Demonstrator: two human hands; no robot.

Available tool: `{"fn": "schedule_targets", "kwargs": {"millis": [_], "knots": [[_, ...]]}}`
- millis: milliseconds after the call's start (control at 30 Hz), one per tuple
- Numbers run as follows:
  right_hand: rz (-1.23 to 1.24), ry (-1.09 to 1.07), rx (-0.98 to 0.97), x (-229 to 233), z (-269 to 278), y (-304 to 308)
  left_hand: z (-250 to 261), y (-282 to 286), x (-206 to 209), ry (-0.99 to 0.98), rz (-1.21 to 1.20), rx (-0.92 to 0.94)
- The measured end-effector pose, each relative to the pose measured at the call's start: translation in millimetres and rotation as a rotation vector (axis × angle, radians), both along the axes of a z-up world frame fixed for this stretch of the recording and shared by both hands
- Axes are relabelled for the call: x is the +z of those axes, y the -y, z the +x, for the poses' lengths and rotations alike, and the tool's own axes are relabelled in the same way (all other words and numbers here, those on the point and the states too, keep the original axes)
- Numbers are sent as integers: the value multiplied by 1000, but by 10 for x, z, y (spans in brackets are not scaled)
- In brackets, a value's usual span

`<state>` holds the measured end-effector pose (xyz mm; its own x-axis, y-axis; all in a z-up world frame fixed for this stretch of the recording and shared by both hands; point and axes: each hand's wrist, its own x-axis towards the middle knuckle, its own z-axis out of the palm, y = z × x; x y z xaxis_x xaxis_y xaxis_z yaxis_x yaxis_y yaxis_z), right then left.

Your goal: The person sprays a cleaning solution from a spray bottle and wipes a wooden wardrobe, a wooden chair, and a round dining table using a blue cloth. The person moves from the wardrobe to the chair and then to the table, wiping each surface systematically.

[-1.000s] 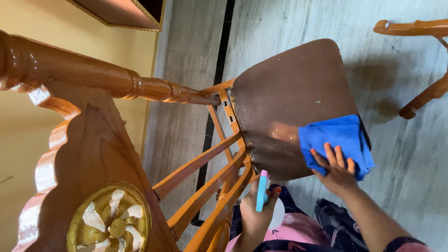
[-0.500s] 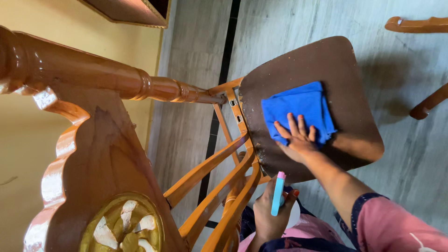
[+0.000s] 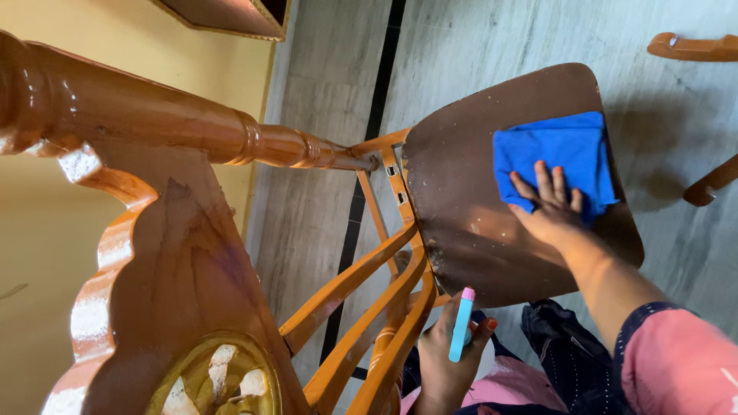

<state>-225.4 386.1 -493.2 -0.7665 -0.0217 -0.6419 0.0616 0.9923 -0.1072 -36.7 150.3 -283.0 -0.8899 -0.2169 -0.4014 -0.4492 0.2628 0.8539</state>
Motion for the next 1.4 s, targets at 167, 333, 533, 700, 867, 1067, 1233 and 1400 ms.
{"fn": "schedule_targets", "kwargs": {"millis": [167,333,533,700,867,1067,1233,1400], "knots": [[14,15,-239,15,-340,-678,-24,20,7,-1,-25,-23],[-4,-40,-241,-3,-380,-350,-29,44,80,38,4,-45],[-26,54,163,179,10,957,-30,43,60,91,9,-78],[-115,38,417,395,8,1747,-1,45,-6,81,23,-52],[-169,-45,364,444,-427,1741,57,95,-80,-23,16,-21],[-137,-3,70,497,-1228,1230,119,130,-200,-43,31,12],[-71,20,-198,474,-1331,422,181,124,-281,-192,-55,14],[-8,-24,-359,246,-616,-382,197,81,-320,-142,-40,29]]}}
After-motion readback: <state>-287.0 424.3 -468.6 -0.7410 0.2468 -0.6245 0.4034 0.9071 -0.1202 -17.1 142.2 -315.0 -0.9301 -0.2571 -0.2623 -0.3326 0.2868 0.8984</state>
